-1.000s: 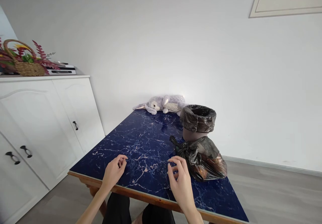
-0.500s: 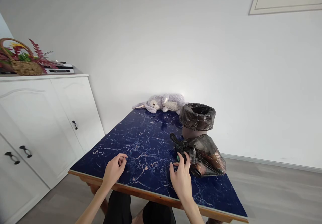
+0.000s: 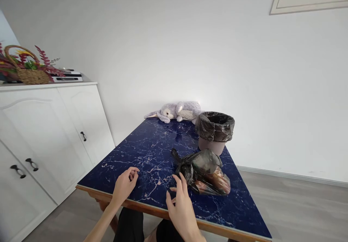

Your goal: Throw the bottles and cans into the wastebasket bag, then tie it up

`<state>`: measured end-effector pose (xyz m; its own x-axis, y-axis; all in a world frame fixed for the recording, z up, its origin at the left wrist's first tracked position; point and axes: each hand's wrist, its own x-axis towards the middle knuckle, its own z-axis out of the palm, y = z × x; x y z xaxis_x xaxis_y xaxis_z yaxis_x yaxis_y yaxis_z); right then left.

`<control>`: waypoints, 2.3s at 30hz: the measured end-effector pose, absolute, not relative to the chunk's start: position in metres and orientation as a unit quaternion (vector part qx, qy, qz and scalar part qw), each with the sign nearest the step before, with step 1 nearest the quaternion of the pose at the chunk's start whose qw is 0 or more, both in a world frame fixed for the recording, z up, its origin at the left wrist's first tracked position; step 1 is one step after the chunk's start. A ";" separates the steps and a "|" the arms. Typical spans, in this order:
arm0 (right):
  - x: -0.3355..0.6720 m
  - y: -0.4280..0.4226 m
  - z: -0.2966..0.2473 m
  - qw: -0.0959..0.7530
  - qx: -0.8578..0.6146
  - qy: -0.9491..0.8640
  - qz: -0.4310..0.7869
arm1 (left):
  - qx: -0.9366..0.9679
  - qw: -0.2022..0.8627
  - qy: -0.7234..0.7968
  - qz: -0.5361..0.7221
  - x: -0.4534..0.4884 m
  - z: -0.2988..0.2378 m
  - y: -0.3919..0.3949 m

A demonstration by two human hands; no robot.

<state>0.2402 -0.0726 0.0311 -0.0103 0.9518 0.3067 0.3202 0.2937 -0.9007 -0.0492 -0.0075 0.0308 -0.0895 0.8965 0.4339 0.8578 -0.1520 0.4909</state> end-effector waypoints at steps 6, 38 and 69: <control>0.279 -0.078 0.111 0.490 -0.476 -0.697 0.216 | 0.668 0.130 0.601 0.420 -0.010 0.035 -0.017; 0.336 0.040 0.150 0.082 -0.502 -0.858 0.072 | 0.785 0.074 0.556 0.263 0.119 0.076 0.012; 0.362 0.013 0.128 0.517 -0.533 -0.643 0.187 | 0.621 0.172 0.634 0.428 0.049 0.038 0.013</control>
<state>0.3621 0.0128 0.1280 0.1025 0.8788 0.4661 0.4924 0.3623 -0.7914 0.0493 0.0125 0.0380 -0.1701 0.9342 0.3137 0.6391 -0.1377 0.7567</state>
